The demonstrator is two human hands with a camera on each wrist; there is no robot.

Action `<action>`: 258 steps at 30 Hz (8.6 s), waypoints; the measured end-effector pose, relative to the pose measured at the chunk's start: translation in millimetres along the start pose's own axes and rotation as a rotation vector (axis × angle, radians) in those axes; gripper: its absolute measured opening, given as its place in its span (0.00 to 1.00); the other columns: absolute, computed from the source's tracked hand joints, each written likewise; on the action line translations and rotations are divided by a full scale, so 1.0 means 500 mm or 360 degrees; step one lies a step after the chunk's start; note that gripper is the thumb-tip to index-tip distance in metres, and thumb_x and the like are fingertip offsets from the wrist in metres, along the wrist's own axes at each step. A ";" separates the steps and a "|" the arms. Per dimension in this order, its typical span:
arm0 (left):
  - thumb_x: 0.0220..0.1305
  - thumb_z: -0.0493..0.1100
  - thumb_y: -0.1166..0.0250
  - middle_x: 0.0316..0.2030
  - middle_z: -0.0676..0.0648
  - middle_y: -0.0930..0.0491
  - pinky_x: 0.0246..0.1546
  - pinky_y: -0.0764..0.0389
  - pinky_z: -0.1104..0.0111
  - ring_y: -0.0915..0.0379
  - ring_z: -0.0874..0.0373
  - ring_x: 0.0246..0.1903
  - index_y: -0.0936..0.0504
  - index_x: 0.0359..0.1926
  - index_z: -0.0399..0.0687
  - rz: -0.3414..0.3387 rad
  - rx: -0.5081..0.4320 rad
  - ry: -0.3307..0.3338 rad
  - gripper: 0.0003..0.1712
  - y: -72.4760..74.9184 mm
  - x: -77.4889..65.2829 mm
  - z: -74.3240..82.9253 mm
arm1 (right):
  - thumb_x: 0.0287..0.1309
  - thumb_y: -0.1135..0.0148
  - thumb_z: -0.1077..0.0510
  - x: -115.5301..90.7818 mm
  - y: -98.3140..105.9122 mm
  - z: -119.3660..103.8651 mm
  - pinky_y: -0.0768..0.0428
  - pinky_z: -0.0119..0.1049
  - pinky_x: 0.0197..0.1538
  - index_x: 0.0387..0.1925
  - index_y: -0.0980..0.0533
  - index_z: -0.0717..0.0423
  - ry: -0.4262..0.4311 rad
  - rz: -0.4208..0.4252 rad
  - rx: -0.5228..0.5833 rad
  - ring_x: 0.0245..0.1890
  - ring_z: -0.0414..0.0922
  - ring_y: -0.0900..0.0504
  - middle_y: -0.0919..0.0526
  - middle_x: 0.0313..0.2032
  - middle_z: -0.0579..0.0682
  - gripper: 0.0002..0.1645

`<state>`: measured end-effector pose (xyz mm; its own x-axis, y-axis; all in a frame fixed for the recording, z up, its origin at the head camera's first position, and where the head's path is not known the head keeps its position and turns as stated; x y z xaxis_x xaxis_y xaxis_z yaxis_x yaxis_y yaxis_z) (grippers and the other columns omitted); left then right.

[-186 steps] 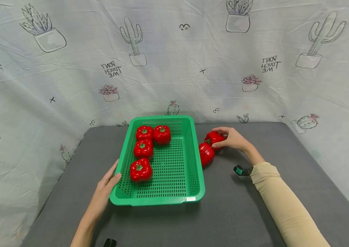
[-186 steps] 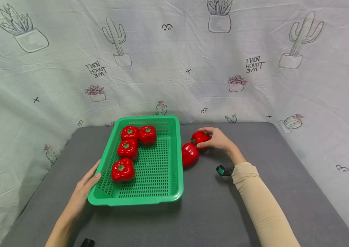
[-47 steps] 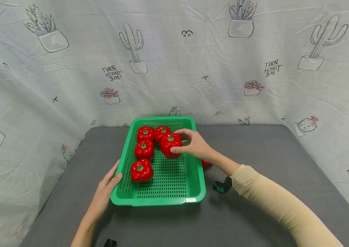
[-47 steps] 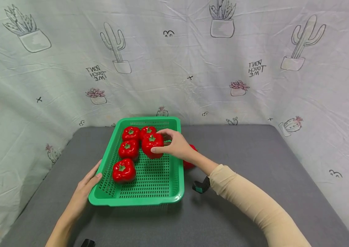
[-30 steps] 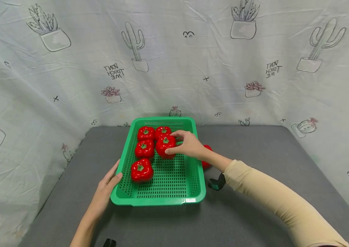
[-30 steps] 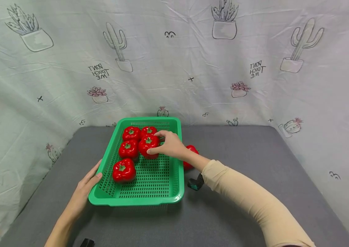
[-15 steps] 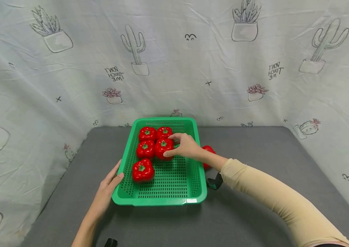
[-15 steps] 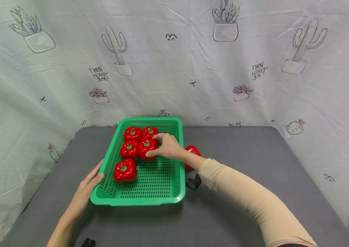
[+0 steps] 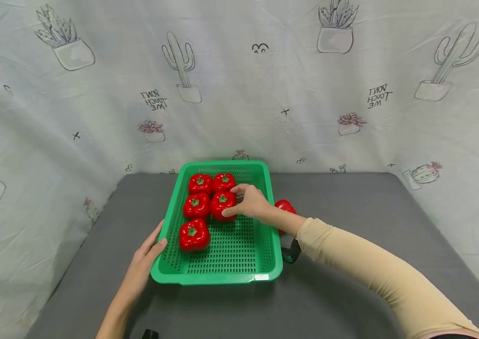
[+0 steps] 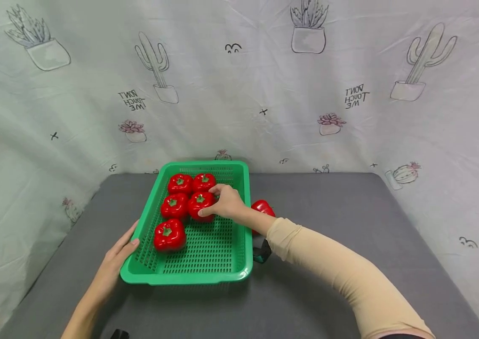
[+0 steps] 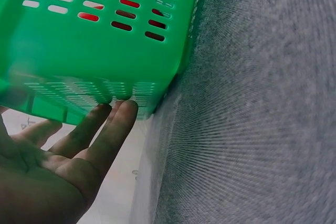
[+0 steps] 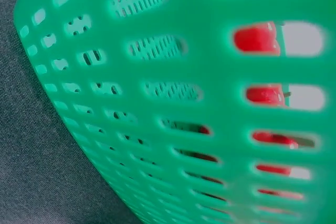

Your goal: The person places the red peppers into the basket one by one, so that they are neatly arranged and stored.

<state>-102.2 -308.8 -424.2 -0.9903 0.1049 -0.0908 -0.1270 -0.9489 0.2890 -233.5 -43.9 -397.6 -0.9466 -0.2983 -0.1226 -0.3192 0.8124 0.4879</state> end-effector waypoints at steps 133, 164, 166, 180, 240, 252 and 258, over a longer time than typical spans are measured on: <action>0.77 0.58 0.51 0.74 0.55 0.48 0.55 0.32 0.69 0.49 0.55 0.69 0.47 0.76 0.74 -0.0013 0.0014 -0.0011 0.30 0.013 -0.007 -0.002 | 0.59 0.29 0.57 -0.225 0.221 0.212 0.32 0.52 0.61 0.69 0.32 0.56 0.0243 0.0246 0.0506 0.67 0.54 0.36 0.31 0.66 0.53 0.38; 0.77 0.57 0.52 0.73 0.52 0.46 0.51 0.28 0.70 0.39 0.56 0.64 0.47 0.76 0.72 -0.0012 -0.0015 0.0006 0.31 0.008 -0.009 0.004 | 0.49 0.25 0.69 -0.161 0.154 0.269 0.30 0.45 0.61 0.74 0.39 0.53 0.0329 -0.0136 0.0785 0.66 0.54 0.36 0.38 0.71 0.53 0.52; 0.77 0.57 0.52 0.73 0.52 0.46 0.51 0.28 0.71 0.39 0.56 0.64 0.47 0.76 0.72 -0.0010 -0.0011 0.0007 0.31 0.008 -0.008 0.003 | 0.48 0.25 0.69 -0.160 0.154 0.270 0.29 0.44 0.60 0.73 0.38 0.54 0.0321 -0.0129 0.0792 0.65 0.54 0.34 0.38 0.70 0.55 0.52; 0.77 0.58 0.51 0.73 0.53 0.47 0.50 0.28 0.70 0.39 0.57 0.64 0.47 0.76 0.73 -0.0015 -0.0021 0.0027 0.31 0.008 -0.006 -0.003 | 0.44 0.25 0.73 -0.151 0.143 0.269 0.29 0.45 0.59 0.73 0.39 0.57 0.0316 -0.0114 0.0818 0.64 0.56 0.33 0.36 0.69 0.54 0.54; 0.76 0.59 0.51 0.73 0.52 0.46 0.50 0.28 0.69 0.40 0.55 0.65 0.48 0.76 0.72 -0.0004 0.0016 0.0056 0.32 0.005 -0.007 -0.002 | 0.40 0.23 0.70 -0.151 0.152 0.289 0.27 0.45 0.55 0.61 0.30 0.63 0.0310 0.0028 0.0750 0.54 0.56 0.26 0.24 0.55 0.60 0.43; 0.76 0.59 0.51 0.73 0.52 0.46 0.51 0.28 0.70 0.41 0.55 0.65 0.47 0.76 0.73 0.0000 0.0017 0.0057 0.32 0.005 -0.008 -0.006 | 0.40 0.23 0.70 -0.148 0.153 0.294 0.25 0.42 0.52 0.60 0.29 0.63 0.0322 0.0044 0.0809 0.52 0.55 0.25 0.24 0.55 0.59 0.41; 0.75 0.61 0.51 0.73 0.53 0.48 0.52 0.30 0.70 0.45 0.54 0.68 0.48 0.76 0.73 0.0006 0.0047 0.0080 0.32 0.006 -0.008 -0.009 | 0.44 0.28 0.73 -0.151 0.158 0.296 0.23 0.40 0.51 0.61 0.32 0.68 0.0312 0.0066 0.0963 0.52 0.51 0.23 0.23 0.54 0.59 0.40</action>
<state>-98.3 -313.6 -427.1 -0.9868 0.0855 -0.1372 -0.1256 -0.9399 0.3174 -194.3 117.0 -477.8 -0.9509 -0.3003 0.0745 -0.3064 0.9474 -0.0924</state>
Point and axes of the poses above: each hand's wrist, its own x-axis towards the middle knuckle, its own y-axis out of the back of the hand, z = x × y, the point moved 8 cm from there along x, towards the middle knuckle
